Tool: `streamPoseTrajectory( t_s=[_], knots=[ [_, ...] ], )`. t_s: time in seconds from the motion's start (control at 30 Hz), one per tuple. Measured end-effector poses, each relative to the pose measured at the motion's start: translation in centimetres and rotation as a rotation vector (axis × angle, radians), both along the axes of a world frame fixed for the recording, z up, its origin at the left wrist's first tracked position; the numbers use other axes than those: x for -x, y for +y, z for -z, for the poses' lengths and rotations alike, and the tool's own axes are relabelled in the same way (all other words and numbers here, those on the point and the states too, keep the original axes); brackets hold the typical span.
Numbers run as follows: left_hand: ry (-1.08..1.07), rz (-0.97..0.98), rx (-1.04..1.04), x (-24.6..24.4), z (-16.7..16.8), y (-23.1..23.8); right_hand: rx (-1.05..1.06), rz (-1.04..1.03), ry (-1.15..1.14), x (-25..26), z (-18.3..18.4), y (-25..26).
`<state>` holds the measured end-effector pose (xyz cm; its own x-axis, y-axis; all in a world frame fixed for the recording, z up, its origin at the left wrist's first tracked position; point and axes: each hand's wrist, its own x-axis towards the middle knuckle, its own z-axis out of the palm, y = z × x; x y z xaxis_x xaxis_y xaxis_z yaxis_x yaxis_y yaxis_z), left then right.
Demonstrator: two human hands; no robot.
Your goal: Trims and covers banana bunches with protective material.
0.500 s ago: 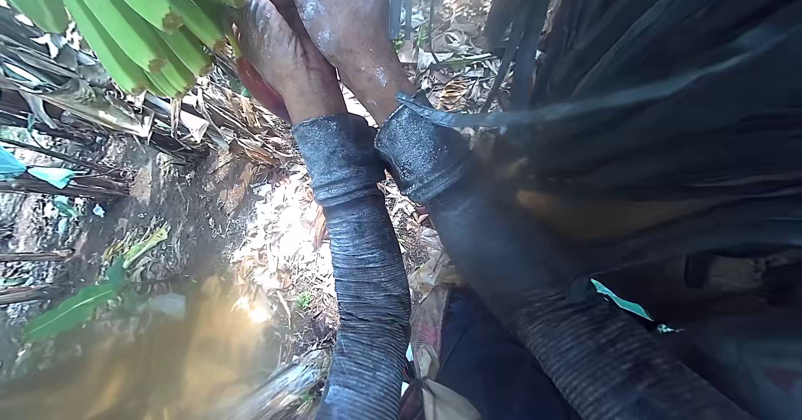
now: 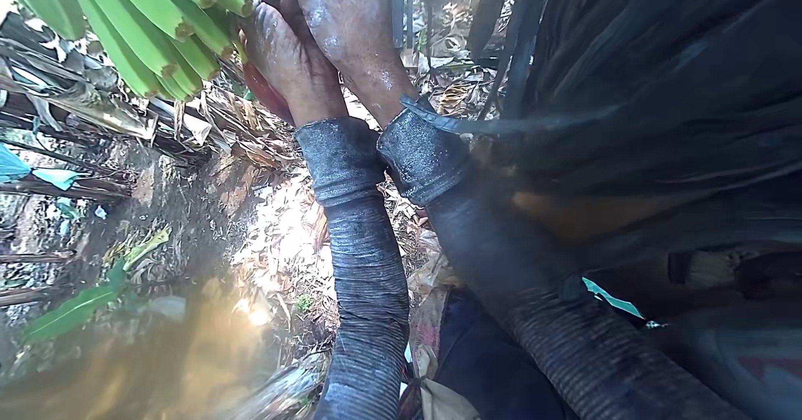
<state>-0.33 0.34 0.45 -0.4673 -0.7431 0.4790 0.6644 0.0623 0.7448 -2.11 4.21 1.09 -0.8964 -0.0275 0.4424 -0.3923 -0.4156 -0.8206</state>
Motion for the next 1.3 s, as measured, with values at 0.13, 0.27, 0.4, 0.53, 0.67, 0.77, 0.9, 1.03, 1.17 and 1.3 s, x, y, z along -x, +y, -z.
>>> streamPoseTrajectory(
  t_s=[0.13,0.27,0.4,0.53,0.67,0.77,0.9,1.03,1.17,1.3],
  knots=[
    [-0.036,-0.056,0.061,-0.5,0.3,0.1,-0.063,0.053,-0.106,-0.5,-0.7,0.1],
    [-0.003,0.040,-0.026,-0.7,-0.1,0.2,0.310,0.195,0.388,3.5,3.6,-2.6],
    [0.079,0.052,0.028,1.4,2.0,-1.9,0.141,0.067,0.092,-1.1,0.2,0.4],
    [0.196,0.194,-0.100,5.6,5.1,-6.3,0.276,0.119,0.318,4.8,5.8,-4.0],
    [0.192,0.302,-0.111,3.6,4.6,-6.0,0.227,0.009,0.096,5.1,6.1,-4.4],
    [0.192,0.278,-0.093,2.2,4.5,-5.1,0.244,0.029,0.097,3.7,4.7,-4.0],
    [0.186,0.299,-0.053,0.8,3.9,-3.6,0.211,0.007,0.081,2.1,2.7,-3.7],
    [0.028,0.257,0.015,-1.2,2.9,-1.6,0.150,-0.020,0.069,0.6,7.1,-3.8],
    [-0.120,0.105,-0.051,-1.3,3.0,-1.6,0.058,-0.067,0.004,-0.5,6.8,-3.3],
    [-0.092,0.092,-0.127,-1.1,3.1,-1.6,0.031,-0.065,0.018,0.0,7.2,-4.2]
  ],
)
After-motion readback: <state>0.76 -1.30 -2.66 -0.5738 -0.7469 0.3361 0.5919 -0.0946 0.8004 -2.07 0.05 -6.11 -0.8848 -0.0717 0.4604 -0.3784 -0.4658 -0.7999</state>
